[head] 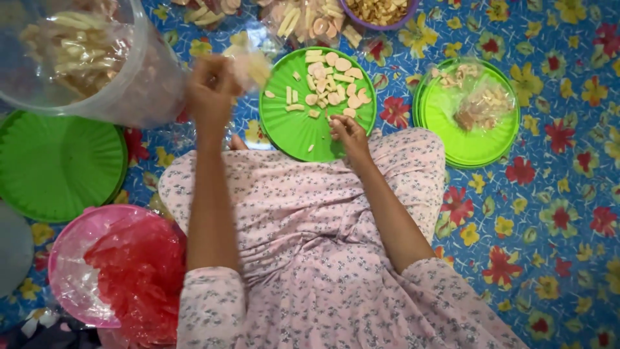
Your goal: Packaging small food slices into plastic bags from a plate
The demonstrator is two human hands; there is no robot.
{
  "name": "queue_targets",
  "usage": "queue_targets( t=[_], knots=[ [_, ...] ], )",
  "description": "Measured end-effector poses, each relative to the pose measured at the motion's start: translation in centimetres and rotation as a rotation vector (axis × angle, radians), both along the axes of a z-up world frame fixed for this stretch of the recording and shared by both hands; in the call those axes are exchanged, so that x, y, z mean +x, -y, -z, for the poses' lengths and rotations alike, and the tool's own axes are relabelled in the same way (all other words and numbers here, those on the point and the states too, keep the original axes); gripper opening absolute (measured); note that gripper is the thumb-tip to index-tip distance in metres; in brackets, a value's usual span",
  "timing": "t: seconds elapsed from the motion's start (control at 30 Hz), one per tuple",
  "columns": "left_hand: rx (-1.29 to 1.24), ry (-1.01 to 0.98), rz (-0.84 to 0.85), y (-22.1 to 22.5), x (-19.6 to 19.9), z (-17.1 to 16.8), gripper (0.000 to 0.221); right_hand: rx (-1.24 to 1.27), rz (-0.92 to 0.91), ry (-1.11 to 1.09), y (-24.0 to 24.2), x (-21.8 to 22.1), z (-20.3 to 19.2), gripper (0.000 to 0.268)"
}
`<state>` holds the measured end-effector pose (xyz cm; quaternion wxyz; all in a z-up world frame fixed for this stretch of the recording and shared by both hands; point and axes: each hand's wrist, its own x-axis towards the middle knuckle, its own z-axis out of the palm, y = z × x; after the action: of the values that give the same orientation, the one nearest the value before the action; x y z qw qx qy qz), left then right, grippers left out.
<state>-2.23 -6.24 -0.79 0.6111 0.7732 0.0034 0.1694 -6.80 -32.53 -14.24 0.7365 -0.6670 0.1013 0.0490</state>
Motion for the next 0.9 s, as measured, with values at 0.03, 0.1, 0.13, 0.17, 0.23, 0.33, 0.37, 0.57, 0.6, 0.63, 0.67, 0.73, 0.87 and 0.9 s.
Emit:
queue_targets(
  t=[0.03, 0.1, 0.13, 0.17, 0.23, 0.33, 0.37, 0.57, 0.6, 0.63, 0.67, 0.73, 0.87, 0.9],
  knots=[
    [-0.063, -0.083, -0.108, -1.3, -0.1, -2.4, 0.012, -0.039, -0.025, -0.028, 0.1, 0.1, 0.3, 0.025],
    [-0.003, 0.115, -0.172, -5.1, 1.1, -3.7, 0.017, -0.055, -0.037, -0.025, 0.3, 0.2, 0.8, 0.024],
    [0.059, 0.311, -0.227, -7.1, 1.8, -4.4, 0.022, -0.072, -0.047, -0.024, 0.3, 0.3, 1.0, 0.024],
    [0.06, 0.312, -0.229, -9.8, 3.1, -3.9, 0.022, -0.072, -0.048, -0.022, 0.3, 0.3, 1.3, 0.024],
    [0.125, 0.425, -0.403, -15.1, 5.9, -2.9, 0.021, -0.068, -0.032, 0.024, 0.4, 0.5, 1.9, 0.021],
    [-0.408, 0.173, -0.469, -22.5, 11.3, 1.5, 0.027, -0.1, -0.047, -0.01, 0.2, 0.1, 0.5, 0.023],
    [-0.408, 0.172, -0.468, -23.0, 11.0, 2.4, 0.027, -0.1, -0.045, -0.012, 0.3, 0.1, 0.7, 0.023],
    [0.058, 0.348, -0.554, -21.1, 9.3, 5.7, 0.045, -0.117, -0.059, -0.107, -0.4, -0.1, -1.9, 0.021],
    [0.073, 0.385, -0.552, -20.4, 9.5, 6.8, 0.054, -0.12, -0.062, -0.117, -0.5, 0.0, -1.7, 0.02],
    [0.087, 0.424, -0.549, -19.8, 9.8, 7.9, 0.063, -0.125, -0.066, -0.126, -0.5, 0.1, -1.6, 0.019],
    [0.086, 0.42, -0.551, -16.6, 8.5, 5.8, 0.063, -0.127, -0.068, -0.13, -0.4, 0.0, -1.5, 0.019],
    [0.191, 0.499, -0.368, -10.4, 6.4, 1.2, 0.026, -0.108, -0.094, -0.058, -0.3, 0.0, -1.3, 0.024],
    [0.202, 0.403, -0.235, -4.8, 6.0, 1.5, 0.026, -0.1, -0.094, -0.051, -0.3, 0.3, -0.7, 0.022],
    [0.294, 0.348, -0.144, -4.3, 6.3, 2.6, 0.021, -0.099, -0.092, -0.058, -0.3, 0.4, -0.5, 0.021]
  ],
)
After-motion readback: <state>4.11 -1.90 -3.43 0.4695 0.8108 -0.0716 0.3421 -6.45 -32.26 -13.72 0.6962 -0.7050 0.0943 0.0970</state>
